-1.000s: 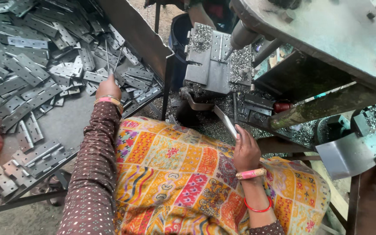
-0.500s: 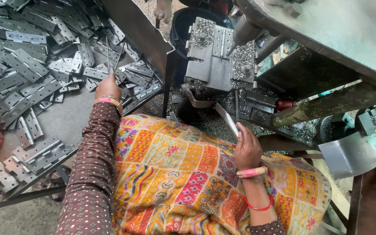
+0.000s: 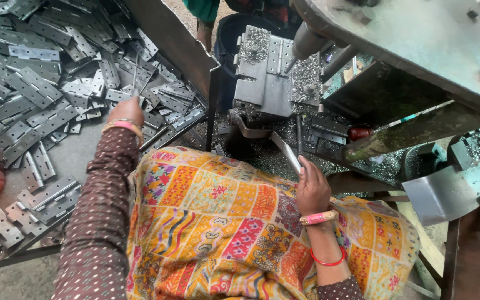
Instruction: The person operates a drill press to drill holes into small metal plates. They pick up each plate, position it under the drill bit, activate the machine, and then move the finished piece to a pile on the left.
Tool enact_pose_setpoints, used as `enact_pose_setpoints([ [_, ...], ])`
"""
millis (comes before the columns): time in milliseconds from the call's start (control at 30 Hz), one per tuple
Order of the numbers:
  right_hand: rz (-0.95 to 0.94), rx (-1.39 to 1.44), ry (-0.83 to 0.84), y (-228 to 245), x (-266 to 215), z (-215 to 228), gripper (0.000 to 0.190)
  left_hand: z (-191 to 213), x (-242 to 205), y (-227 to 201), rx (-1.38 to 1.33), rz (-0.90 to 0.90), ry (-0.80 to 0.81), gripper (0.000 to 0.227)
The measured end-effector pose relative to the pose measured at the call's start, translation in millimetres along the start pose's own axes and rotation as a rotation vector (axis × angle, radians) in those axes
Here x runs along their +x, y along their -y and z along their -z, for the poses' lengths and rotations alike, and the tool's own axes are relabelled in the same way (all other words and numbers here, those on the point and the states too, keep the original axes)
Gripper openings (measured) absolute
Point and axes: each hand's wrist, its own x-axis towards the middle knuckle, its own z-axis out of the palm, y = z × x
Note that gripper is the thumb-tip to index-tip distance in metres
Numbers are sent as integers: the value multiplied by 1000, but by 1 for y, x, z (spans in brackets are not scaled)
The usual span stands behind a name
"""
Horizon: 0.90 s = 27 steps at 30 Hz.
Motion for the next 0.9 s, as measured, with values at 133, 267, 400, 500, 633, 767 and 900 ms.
enact_pose_setpoints([
  [133, 5, 0, 0, -2, -2, 0, 26, 7, -26, 35, 48, -28, 47, 35],
  [267, -28, 31, 3, 1, 0, -1, 27, 12, -42, 57, -47, 12, 41, 54],
  [400, -24, 55, 7, 3, 0, 1, 27, -6, -28, 47, -240, 122, -77, 50],
  [500, -29, 25, 10, 4, 1, 2, 27, -23, 7, 23, -291, 74, -152, 51],
  [633, -19, 12, 4, 4, 1, 3, 26, -43, 47, -10, -221, 6, -118, 37],
  [767, 7, 33, 7, 1, -1, 3, 25, -50, 31, -3, -208, -42, -53, 33],
  [900, 17, 7, 12, 2, 0, 3, 26, -33, -20, 42, -8, -39, 33, 56],
])
